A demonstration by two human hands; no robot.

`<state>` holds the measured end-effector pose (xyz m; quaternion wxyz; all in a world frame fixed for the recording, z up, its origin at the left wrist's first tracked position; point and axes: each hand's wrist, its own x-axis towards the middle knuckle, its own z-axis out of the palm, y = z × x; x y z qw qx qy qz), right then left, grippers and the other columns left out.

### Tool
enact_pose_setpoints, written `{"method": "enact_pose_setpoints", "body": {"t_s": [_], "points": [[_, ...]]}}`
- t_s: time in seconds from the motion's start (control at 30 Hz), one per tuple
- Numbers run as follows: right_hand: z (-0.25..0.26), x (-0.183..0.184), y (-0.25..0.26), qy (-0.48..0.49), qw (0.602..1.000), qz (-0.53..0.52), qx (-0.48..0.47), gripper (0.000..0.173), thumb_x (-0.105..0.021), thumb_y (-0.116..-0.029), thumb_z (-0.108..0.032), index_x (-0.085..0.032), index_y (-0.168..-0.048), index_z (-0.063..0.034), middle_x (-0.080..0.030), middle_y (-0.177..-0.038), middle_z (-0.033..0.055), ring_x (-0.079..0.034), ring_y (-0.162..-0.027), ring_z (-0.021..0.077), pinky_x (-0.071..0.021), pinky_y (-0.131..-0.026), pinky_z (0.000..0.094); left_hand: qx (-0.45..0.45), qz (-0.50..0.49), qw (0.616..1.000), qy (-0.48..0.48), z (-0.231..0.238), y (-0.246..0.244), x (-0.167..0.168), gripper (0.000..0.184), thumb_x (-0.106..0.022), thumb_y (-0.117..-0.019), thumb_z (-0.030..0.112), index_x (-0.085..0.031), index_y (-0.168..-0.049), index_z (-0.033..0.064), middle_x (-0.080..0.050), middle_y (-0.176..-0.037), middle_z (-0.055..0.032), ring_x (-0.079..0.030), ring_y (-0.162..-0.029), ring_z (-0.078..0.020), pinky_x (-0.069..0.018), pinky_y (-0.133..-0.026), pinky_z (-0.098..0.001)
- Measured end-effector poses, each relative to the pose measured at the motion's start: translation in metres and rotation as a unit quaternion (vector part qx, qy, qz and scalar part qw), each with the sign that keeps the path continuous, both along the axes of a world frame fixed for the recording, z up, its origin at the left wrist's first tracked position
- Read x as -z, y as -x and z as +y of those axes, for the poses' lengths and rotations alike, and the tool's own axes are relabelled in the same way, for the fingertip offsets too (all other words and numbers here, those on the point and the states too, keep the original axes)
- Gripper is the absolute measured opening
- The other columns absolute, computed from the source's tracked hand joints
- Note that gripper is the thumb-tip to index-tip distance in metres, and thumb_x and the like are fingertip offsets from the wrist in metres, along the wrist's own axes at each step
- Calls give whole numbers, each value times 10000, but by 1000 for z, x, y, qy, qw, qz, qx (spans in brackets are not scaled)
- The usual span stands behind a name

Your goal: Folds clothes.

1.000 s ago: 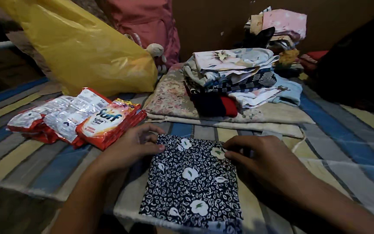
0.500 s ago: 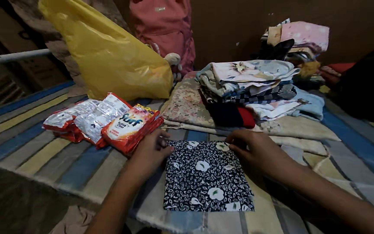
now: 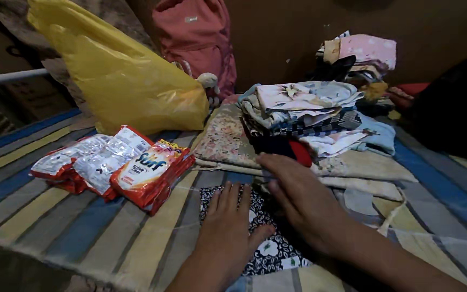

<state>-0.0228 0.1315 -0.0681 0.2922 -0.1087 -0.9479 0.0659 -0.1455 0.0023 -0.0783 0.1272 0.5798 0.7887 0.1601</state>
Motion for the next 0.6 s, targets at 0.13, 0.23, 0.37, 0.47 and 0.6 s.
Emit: {"method": "enact_pose_setpoints", "body": {"t_s": [0.13,0.23,0.37,0.47,0.6], "points": [[0,4,6,160,944,-285,-39,673,-263,-1086,-519,-231,-1637,-134,-239,-1688,87,-152,-1575,260,-51,-1245,589,14,19,995,99,4,14,-9,863,-464,-1004,615,-283,-1595,13,-161,-1694,-166,-28,-1582,-325,41,-1236,-585],[1,-3,8,182,925,-332,-42,690,-250,-1086,-531,-160,-1651,-145,-176,-1705,89,-96,-1583,256,-9,-1246,588,19,36,996,74,2,14,-5,892,-470,-981,632,-296,-1589,3,-185,-1684,-186,-61,-1573,-378,5,-1222,-620],[2,-4,6,191,949,-247,-50,630,-366,-1090,-430,-332,-1591,-51,-308,-1646,179,-223,-1549,351,-115,-1243,581,31,29,999,30,-1,14,-5,877,-514,-980,583,-307,-1575,-26,-204,-1662,-245,-111,-1544,-474,-31,-1204,-671],[9,2,14,68,997,-11,-18,474,-534,-1031,-286,-599,-1346,63,-551,-1450,250,-493,-1379,438,-382,-1142,555,42,33,998,-39,-6,13,-3,773,-559,-991,507,-386,-1555,7,-301,-1605,-306,-216,-1481,-571,-106,-1163,-739],[44,-35,40,-87,971,219,36,411,-688,-896,-255,-695,-1197,25,-659,-1285,214,-647,-1183,397,-534,-954,559,66,73,983,-154,-4,2,2,629,-571,-1003,421,-533,-1455,-15,-448,-1492,-351,-357,-1376,-639,-184,-1082,-814]]}}
